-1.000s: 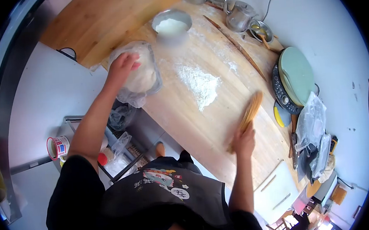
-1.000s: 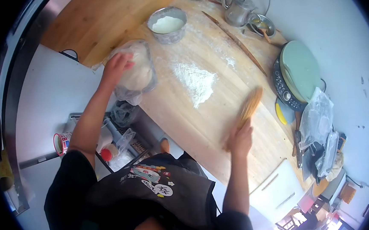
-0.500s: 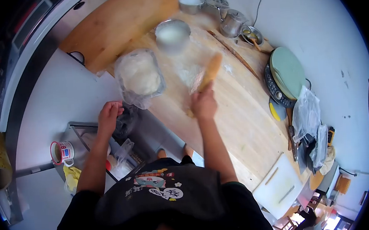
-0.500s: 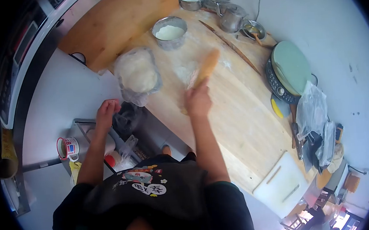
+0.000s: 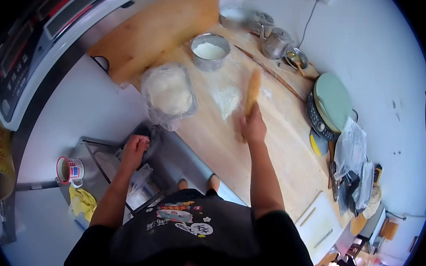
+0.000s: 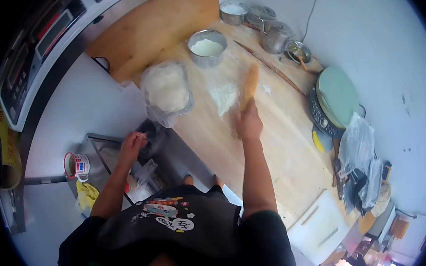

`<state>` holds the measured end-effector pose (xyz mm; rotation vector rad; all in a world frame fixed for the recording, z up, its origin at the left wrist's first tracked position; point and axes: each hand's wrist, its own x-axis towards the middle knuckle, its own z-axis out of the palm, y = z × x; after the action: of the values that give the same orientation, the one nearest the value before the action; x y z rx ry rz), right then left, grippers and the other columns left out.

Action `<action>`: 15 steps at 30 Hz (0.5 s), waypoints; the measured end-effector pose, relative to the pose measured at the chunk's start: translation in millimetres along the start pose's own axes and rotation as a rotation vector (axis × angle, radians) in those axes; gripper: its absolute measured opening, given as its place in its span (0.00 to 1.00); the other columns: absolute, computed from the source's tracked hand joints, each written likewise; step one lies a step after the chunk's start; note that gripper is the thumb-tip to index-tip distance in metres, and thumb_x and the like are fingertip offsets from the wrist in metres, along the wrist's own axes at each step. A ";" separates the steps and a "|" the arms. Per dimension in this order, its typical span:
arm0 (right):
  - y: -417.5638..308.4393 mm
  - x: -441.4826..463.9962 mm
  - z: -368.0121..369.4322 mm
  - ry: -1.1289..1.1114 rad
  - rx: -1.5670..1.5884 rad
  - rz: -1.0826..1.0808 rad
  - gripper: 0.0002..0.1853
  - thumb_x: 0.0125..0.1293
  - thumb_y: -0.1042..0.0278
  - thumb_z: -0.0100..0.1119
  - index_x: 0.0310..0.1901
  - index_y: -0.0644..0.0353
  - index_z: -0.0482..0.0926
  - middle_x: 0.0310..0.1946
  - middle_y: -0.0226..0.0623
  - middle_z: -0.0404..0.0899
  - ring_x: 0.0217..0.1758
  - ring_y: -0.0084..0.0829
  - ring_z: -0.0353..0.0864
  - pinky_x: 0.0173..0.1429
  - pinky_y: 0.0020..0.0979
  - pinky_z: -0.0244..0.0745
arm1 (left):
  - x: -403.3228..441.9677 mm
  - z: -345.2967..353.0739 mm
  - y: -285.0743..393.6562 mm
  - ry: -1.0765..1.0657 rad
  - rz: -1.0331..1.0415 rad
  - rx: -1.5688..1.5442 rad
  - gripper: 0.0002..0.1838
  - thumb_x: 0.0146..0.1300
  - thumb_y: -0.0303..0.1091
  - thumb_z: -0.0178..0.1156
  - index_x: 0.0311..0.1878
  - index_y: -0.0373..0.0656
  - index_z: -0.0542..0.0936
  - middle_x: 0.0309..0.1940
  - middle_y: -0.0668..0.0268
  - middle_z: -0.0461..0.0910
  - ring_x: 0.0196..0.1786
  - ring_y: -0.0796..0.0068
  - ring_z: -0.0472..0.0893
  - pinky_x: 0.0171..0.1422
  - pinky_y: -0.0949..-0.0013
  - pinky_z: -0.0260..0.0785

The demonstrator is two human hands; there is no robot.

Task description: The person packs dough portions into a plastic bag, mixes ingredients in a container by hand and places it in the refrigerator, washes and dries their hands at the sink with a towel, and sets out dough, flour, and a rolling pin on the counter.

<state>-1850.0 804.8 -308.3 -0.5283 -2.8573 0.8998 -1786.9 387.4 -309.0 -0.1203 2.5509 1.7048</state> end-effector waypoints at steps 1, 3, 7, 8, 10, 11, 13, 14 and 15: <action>4.1 -18.4 -7.2 -0.009 -0.028 -0.062 0.35 0.57 0.59 0.60 0.68 0.54 0.63 0.44 0.43 0.77 0.45 0.44 0.80 0.47 0.44 0.75 | -1.1 -0.6 -7.4 0.009 -0.002 -0.023 0.09 0.71 0.32 0.51 0.43 0.36 0.76 0.41 0.62 0.81 0.38 0.75 0.82 0.44 0.72 0.75; 21.0 -57.0 -31.0 -0.066 -0.096 -0.267 0.33 0.58 0.64 0.60 0.67 0.52 0.65 0.40 0.40 0.75 0.43 0.42 0.78 0.47 0.42 0.74 | -4.7 -0.4 -13.3 0.022 -0.014 -0.039 0.09 0.71 0.31 0.51 0.43 0.35 0.76 0.40 0.62 0.81 0.37 0.75 0.82 0.44 0.72 0.75; 63.2 -94.1 -66.0 -0.269 -0.262 -0.745 0.32 0.58 0.75 0.56 0.66 0.46 0.69 0.37 0.37 0.74 0.42 0.39 0.74 0.48 0.40 0.70 | -14.8 -1.1 -23.1 0.038 -0.038 -0.019 0.09 0.71 0.31 0.51 0.42 0.36 0.76 0.38 0.61 0.81 0.36 0.75 0.83 0.44 0.72 0.74; 67.6 -86.3 -67.9 -0.266 -0.302 -0.757 0.32 0.57 0.76 0.56 0.66 0.45 0.70 0.38 0.37 0.74 0.43 0.38 0.74 0.48 0.40 0.70 | -16.6 -1.8 -27.9 0.037 -0.037 -0.014 0.09 0.71 0.32 0.51 0.42 0.36 0.76 0.37 0.61 0.81 0.35 0.75 0.83 0.43 0.72 0.74; 70.4 -59.0 -67.1 -0.255 -0.378 -0.772 0.32 0.56 0.77 0.56 0.65 0.44 0.71 0.38 0.36 0.74 0.44 0.37 0.74 0.48 0.39 0.68 | -20.1 -3.0 -37.0 0.042 -0.025 0.066 0.09 0.70 0.32 0.52 0.41 0.36 0.77 0.37 0.61 0.81 0.35 0.74 0.82 0.43 0.72 0.74; 71.5 -39.3 -60.9 -0.202 -0.408 -0.801 0.33 0.57 0.74 0.55 0.66 0.40 0.70 0.38 0.35 0.73 0.44 0.36 0.73 0.46 0.40 0.68 | -22.0 -2.3 -40.2 0.045 -0.016 0.108 0.09 0.70 0.32 0.52 0.41 0.36 0.77 0.37 0.61 0.81 0.35 0.74 0.82 0.43 0.73 0.73; 65.8 7.3 -43.7 -0.128 -0.440 -0.825 0.31 0.59 0.74 0.53 0.65 0.38 0.71 0.39 0.34 0.73 0.45 0.35 0.73 0.47 0.39 0.68 | -25.7 0.3 -33.8 0.050 -0.021 0.113 0.08 0.70 0.32 0.52 0.40 0.37 0.77 0.36 0.61 0.81 0.35 0.74 0.82 0.42 0.73 0.73; 64.4 31.8 -34.1 -0.076 -0.432 -0.854 0.30 0.60 0.73 0.53 0.65 0.36 0.71 0.38 0.34 0.73 0.44 0.35 0.73 0.46 0.38 0.68 | -28.6 0.5 -30.2 0.053 -0.026 0.119 0.08 0.70 0.32 0.52 0.40 0.37 0.77 0.35 0.62 0.81 0.35 0.75 0.82 0.42 0.73 0.73; 57.7 52.0 -26.6 -0.047 -0.438 -0.851 0.30 0.60 0.72 0.53 0.64 0.34 0.72 0.37 0.33 0.74 0.43 0.34 0.73 0.45 0.37 0.69 | -30.6 0.2 -27.3 0.056 -0.023 0.129 0.08 0.70 0.31 0.52 0.40 0.37 0.77 0.35 0.62 0.81 0.35 0.75 0.82 0.42 0.73 0.73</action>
<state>-1876.3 881.7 -320.0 0.6658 -2.8465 0.1412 -1753.6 378.0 -331.0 -0.1916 2.6796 1.5451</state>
